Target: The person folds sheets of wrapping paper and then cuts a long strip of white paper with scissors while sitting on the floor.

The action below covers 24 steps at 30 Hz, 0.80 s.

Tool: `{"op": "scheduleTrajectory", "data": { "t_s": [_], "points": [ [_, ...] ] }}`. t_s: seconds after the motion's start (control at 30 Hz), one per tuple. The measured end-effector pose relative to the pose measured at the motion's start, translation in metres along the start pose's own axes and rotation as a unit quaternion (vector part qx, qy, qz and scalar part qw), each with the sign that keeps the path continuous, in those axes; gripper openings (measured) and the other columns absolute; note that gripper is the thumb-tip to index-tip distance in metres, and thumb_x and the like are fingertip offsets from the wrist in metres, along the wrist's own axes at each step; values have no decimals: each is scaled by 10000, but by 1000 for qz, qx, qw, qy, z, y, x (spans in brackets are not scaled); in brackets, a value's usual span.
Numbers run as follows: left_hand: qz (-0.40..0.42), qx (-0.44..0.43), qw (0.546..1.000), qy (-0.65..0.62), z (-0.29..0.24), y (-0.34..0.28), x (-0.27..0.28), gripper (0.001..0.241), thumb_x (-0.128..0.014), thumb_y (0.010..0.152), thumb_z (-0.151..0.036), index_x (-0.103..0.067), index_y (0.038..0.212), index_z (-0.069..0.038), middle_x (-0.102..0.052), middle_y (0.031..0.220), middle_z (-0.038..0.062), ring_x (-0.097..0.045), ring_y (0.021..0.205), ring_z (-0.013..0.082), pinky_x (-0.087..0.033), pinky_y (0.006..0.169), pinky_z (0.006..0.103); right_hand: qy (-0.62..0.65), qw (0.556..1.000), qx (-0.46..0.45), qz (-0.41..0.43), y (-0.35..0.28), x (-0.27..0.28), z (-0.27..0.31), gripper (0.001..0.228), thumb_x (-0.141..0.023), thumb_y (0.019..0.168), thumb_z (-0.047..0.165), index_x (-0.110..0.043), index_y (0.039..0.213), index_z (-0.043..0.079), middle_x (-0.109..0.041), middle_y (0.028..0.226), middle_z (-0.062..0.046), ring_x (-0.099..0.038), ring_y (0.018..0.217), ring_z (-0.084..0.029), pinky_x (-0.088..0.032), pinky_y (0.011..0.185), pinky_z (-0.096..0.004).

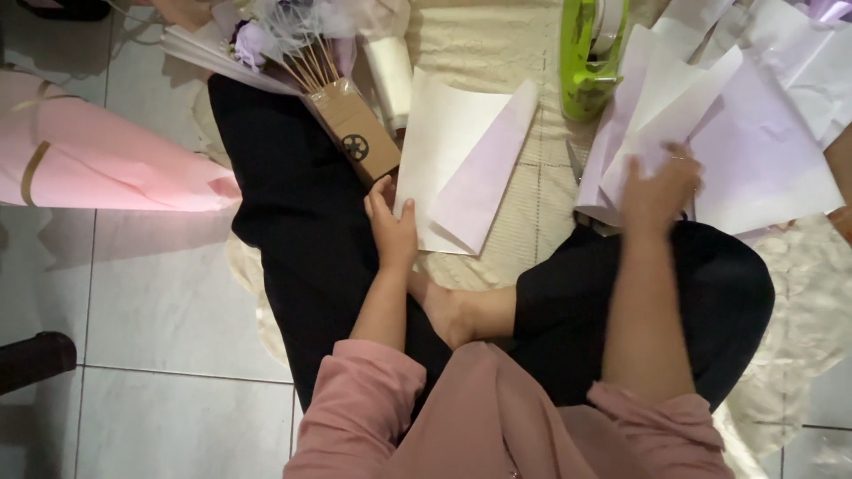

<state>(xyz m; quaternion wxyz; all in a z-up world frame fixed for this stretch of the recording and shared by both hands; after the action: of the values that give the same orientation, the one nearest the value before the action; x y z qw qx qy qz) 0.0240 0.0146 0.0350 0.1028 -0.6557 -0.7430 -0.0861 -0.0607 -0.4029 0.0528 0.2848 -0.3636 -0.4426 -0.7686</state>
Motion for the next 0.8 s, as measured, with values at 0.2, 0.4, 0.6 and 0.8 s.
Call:
{"op": "scheduleTrajectory", "data": {
  "t_s": [0.2, 0.4, 0.6, 0.8],
  "points": [
    [12, 6, 1000, 18, -15, -5, 2, 577, -708, 876, 48, -501, 1403, -61, -442, 1327, 178, -534, 1298, 428, -433, 1141, 509, 186, 799, -521, 233, -18, -22, -52, 911, -875, 916, 335, -300, 1528, -20, -497, 1335, -381, -675, 961, -525, -587, 682, -665],
    [8, -3, 1000, -7, -23, -10, 8, 545, -709, 876, 46, -528, 1382, -42, -431, 1328, 185, -535, 1296, 425, -425, 1147, 502, 129, 830, -502, 208, -34, -78, -103, 712, -923, 695, 139, -569, 1296, -9, -677, 1128, -234, -722, 859, -420, -611, 605, -540],
    [11, -64, 994, 83, -47, -32, 9, 496, -765, 838, -17, -576, 1295, -49, -482, 1287, 173, -538, 1275, 437, -415, 1127, 531, 353, 856, -376, 16, -13, 26, 3, 600, -581, 796, -100, -548, 1394, -65, -634, 1235, -321, -617, 1195, -467, -522, 954, -548],
    [143, -31, 989, -33, -61, -76, -8, 419, -726, 963, -226, -585, 1328, -77, -595, 1246, 150, -557, 1260, 342, -392, 1118, 470, 534, 804, -250, 72, -65, 60, 70, 661, -550, 856, -108, -425, 1501, -34, -540, 1371, -227, -509, 1269, -326, -450, 1070, -471]
  ]
}}
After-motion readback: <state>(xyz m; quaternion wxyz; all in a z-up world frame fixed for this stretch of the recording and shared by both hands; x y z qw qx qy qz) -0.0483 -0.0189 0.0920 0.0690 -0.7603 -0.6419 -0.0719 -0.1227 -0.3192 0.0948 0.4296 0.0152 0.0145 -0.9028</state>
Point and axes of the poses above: each hand's wrist, its own y-axis towards the middle knuckle, its own x-axis out of the back of the hand, z = x × y, the point moved 2 cm from there along y, towards the middle knuckle
